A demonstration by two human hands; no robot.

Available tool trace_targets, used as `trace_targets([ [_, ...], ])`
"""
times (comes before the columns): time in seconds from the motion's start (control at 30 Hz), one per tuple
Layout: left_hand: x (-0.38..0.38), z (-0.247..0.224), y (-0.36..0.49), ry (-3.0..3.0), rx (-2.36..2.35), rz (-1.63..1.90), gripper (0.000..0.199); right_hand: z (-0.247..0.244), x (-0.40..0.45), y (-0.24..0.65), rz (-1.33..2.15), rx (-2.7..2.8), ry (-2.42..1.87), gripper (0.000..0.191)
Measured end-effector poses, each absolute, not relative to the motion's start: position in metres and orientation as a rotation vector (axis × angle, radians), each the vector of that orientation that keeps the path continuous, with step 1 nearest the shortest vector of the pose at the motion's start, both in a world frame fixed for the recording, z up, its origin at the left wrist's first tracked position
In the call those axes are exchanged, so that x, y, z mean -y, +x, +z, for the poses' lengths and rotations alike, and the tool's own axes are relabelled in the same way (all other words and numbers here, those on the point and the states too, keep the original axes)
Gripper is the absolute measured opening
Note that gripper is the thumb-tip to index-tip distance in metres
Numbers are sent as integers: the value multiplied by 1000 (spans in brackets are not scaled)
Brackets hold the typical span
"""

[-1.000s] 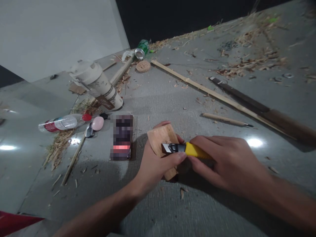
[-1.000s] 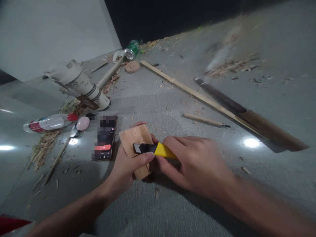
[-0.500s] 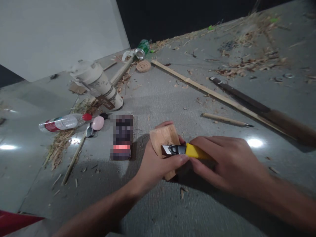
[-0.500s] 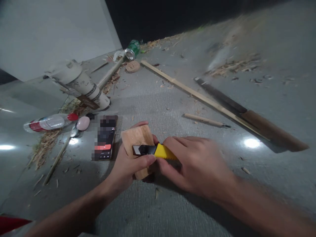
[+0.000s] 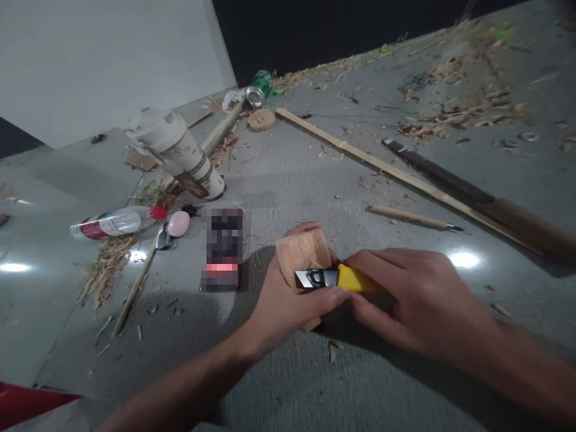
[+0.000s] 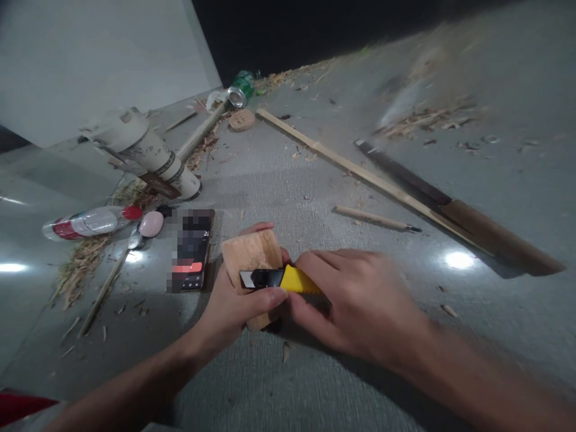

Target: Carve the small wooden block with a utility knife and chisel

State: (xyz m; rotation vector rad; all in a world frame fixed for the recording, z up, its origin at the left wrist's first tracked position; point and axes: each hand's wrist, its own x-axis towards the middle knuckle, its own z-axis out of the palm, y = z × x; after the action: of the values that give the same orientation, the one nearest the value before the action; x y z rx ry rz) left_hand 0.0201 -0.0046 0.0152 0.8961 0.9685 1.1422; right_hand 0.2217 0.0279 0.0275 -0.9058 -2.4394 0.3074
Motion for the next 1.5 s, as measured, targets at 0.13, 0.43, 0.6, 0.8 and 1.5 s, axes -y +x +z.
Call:
trace_targets([
  [0.13, 5, 17, 20, 904, -1015, 1129, 80, 28, -28, 222, 299, 2447, -902, 22],
  [0.43, 5, 19, 19, 899, -1011, 1159, 73, 28, -26, 223, 264, 2474, -911, 21],
  [0.6, 8, 21, 21, 861, -1009, 1164, 68, 24, -23, 222, 195, 2458, -936, 20],
  [0.8, 11, 21, 23, 844, -1035, 1199, 65, 24, -16, 216, 196, 2429, -987, 20],
  [1.5, 6, 13, 21, 802, -930, 1192, 79, 26, -24, 219, 313, 2460, -930, 23],
])
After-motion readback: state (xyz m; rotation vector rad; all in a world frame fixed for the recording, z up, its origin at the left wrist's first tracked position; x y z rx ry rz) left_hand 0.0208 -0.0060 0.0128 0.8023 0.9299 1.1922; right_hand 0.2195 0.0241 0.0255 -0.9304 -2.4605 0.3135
